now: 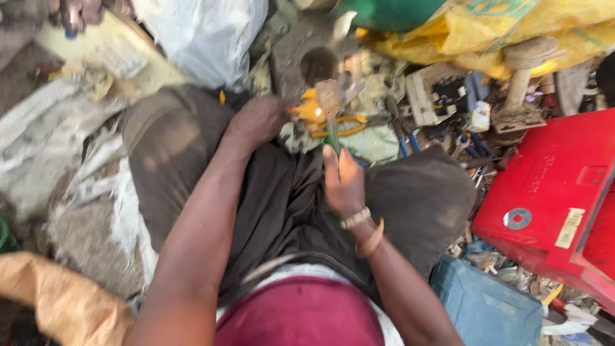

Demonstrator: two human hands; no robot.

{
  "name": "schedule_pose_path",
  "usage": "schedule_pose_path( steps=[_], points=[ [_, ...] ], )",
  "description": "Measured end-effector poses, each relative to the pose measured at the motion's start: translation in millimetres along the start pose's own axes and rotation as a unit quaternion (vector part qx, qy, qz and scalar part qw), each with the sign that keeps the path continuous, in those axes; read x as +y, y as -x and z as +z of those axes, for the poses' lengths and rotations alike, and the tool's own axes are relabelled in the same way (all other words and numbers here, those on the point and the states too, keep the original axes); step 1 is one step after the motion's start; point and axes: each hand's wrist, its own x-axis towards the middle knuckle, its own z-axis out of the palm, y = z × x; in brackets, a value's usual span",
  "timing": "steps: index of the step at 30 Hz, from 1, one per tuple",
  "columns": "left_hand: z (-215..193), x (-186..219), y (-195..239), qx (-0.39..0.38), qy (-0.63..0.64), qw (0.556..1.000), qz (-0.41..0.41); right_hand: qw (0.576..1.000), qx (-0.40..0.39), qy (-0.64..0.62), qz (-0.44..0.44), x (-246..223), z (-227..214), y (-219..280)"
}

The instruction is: The person sits on the ground and uses a screwdriver and pliers to disassemble and manipulate a small cylindrical metal component. They then use a hammer to strike a yellow plastic object held in pliers.

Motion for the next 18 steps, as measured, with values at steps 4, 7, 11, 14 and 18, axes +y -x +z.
schedule_pose_path(
  steps=[4,7,11,14,18],
  points=[
    [11.9,6.6,-2.8,-0.017,0.050,0.998,-0.023,0.994,0.052,-0.091,-0.004,-7.3,-49.1,26.1],
    [4.5,-1.9,-5.2,-0.025,0.020,0.998,-0.047,0.973,0.134,-0.181,-0.050,-11.2,-43.1,15.9],
    [7.1,-3.9,-5.7,-0.034,-0.029,0.999,-0.030,0.986,0.116,-0.039,-0.117,2.2,-7.7,-6.4],
    [3.7,-0.1,-10.3,-0.014,-0.008,1.000,-0.004,0.989,0.062,-0.079,-0.113,11.0,-18.6,-11.5],
    [4.9,3.8,-11.5,-0.011,0.033,0.999,-0.041,0.948,0.121,-0.288,0.051,21.8,-58.7,-2.5]
  ],
)
